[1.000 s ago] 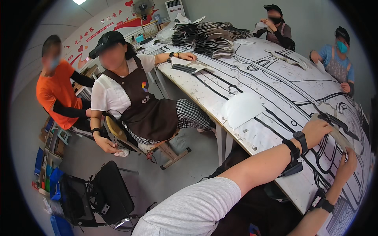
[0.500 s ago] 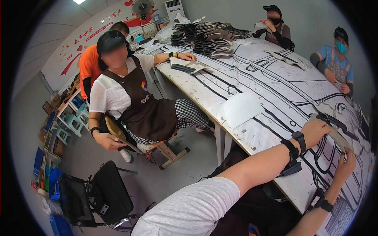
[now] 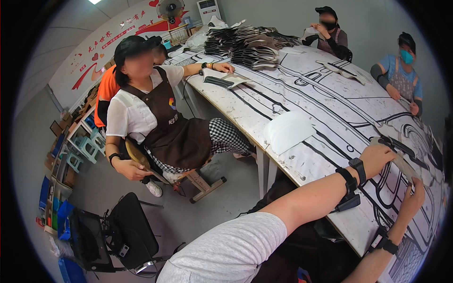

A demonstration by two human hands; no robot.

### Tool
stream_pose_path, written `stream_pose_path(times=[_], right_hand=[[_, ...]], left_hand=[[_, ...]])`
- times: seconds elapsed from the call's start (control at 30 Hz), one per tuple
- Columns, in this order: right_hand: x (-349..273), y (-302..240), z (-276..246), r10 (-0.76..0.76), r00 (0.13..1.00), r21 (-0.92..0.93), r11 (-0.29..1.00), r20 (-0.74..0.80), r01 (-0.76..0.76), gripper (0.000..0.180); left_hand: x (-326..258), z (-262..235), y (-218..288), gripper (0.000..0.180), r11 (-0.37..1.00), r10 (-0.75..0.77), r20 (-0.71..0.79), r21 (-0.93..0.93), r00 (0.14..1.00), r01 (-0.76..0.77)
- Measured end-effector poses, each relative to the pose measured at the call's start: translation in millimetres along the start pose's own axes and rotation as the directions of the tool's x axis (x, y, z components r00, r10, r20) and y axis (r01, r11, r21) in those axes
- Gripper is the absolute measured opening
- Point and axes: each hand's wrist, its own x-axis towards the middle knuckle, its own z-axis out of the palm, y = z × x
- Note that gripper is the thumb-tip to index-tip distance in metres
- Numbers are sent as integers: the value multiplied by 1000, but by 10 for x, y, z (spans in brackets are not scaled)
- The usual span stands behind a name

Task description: Manually aligning and pressing together layers of shoe components for assembly.

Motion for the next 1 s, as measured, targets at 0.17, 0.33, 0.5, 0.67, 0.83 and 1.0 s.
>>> stream_pose_path(times=[0.17, 0.33, 0.5, 0.67, 0.83, 1.0], right_hand=[[-5, 9, 35, -11, 1000, 16, 1000, 0, 11, 17], [2, -2, 3, -11, 1000, -3, 1000, -2, 11, 18], [-5, 15, 11, -4, 1000, -8, 1000, -1, 4, 18], [-10, 9, 11, 7, 1000, 3, 1000, 5, -7, 18], [-14, 25, 18, -2, 1000, 1, 1000, 8, 2, 18], [-18, 34, 17, -13, 1000, -15, 1000, -2, 13, 19]], left_hand=[[-10, -26, -12, 21, 1000, 2, 5, 11, 1000, -2], [3, -22, 0, 21, 1000, 9, -5, -4, 1000, -9], [4, -26, 4, 20, 1000, 10, -8, 0, 1000, -10], [-7, 5, -12, 19, 1000, 11, -24, -5, 1000, -11], [-17, 13, -16, 19, 1000, 16, -38, -11, 999, -17], [-16, 9, -11, 18, 1000, -7, -28, -15, 1000, 6]])
